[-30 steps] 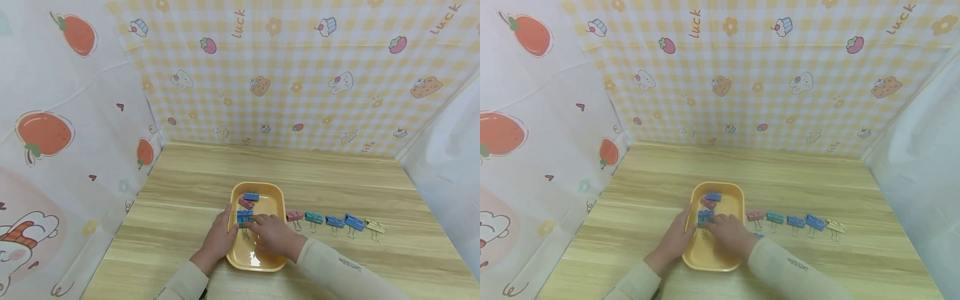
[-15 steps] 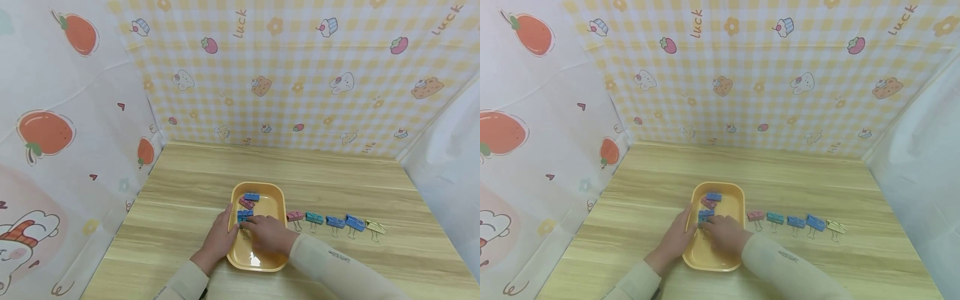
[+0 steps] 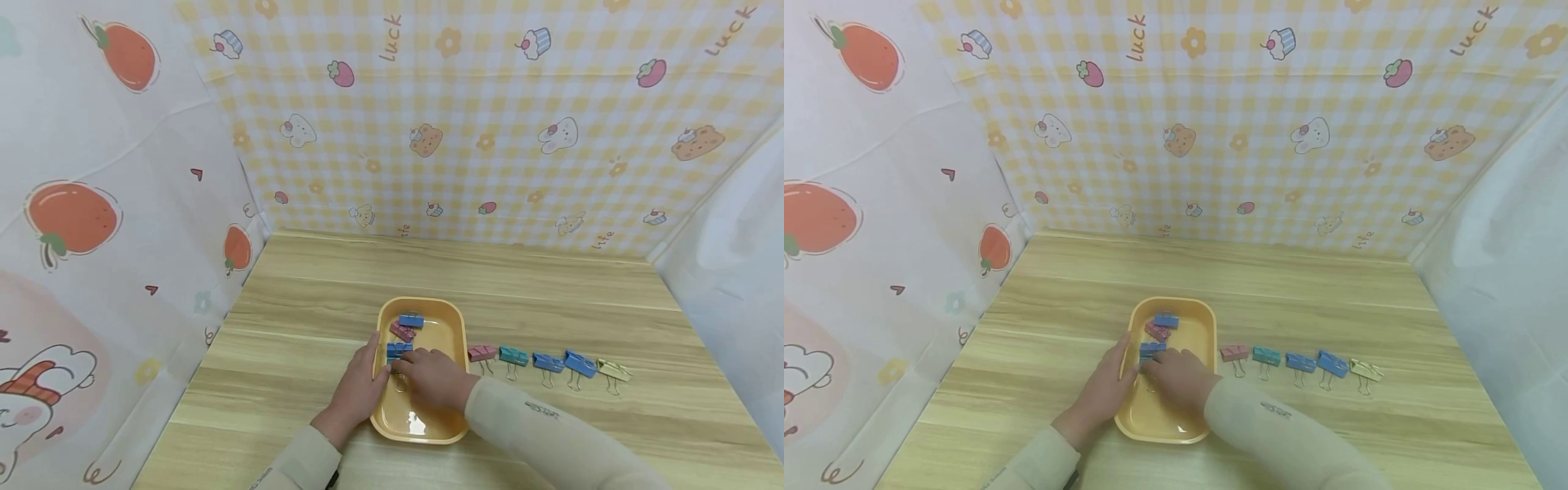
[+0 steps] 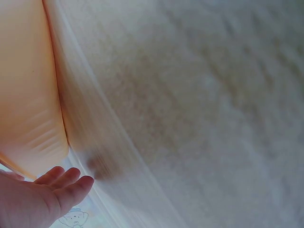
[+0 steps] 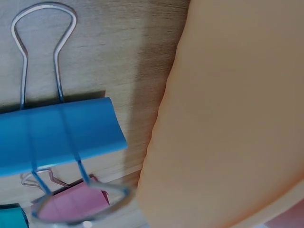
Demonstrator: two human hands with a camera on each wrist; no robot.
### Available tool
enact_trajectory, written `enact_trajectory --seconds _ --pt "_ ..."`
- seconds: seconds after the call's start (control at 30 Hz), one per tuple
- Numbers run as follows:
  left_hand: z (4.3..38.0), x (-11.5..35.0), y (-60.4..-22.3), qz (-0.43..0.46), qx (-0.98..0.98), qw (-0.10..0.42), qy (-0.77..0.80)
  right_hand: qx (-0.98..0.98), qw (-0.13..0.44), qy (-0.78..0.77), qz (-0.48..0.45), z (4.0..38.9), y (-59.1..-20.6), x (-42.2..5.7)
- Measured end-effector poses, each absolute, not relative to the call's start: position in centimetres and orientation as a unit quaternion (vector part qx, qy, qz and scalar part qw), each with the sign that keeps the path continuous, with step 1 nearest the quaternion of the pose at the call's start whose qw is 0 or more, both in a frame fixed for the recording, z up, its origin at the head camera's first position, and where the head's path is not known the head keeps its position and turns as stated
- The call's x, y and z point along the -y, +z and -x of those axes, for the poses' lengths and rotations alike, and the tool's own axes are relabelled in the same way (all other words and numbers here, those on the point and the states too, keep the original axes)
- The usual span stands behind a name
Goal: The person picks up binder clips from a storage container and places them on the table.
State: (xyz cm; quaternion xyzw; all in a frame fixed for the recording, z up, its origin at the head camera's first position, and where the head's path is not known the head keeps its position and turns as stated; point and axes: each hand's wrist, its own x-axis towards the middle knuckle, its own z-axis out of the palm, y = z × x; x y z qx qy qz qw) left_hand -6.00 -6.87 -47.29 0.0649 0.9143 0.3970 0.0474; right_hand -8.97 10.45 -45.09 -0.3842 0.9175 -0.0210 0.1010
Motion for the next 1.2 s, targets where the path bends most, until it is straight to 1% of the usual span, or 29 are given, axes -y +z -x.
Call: enact_trajectory --seconds 0.4,0.63,0.97,1.2 --pt "6.0 6.9 -47.3 -0.069 -0.914 0.043 0.397 -0.921 0.056 0.005 0.386 9.1 -44.8 -9.4" --pt "5.9 6.9 -47.3 -0.075 -0.914 0.034 0.396 -0.918 0.031 0.012 0.396 9.0 -45.4 -9.1" --pt "5.9 6.9 -47.2 -0.071 -0.913 0.047 0.399 -0.917 0.052 0.015 0.395 8.9 -45.1 -9.0" --pt "5.8 7.0 -47.0 -0.073 -0.912 0.048 0.4 -0.915 0.052 0.009 0.399 9.0 -45.0 -8.8"
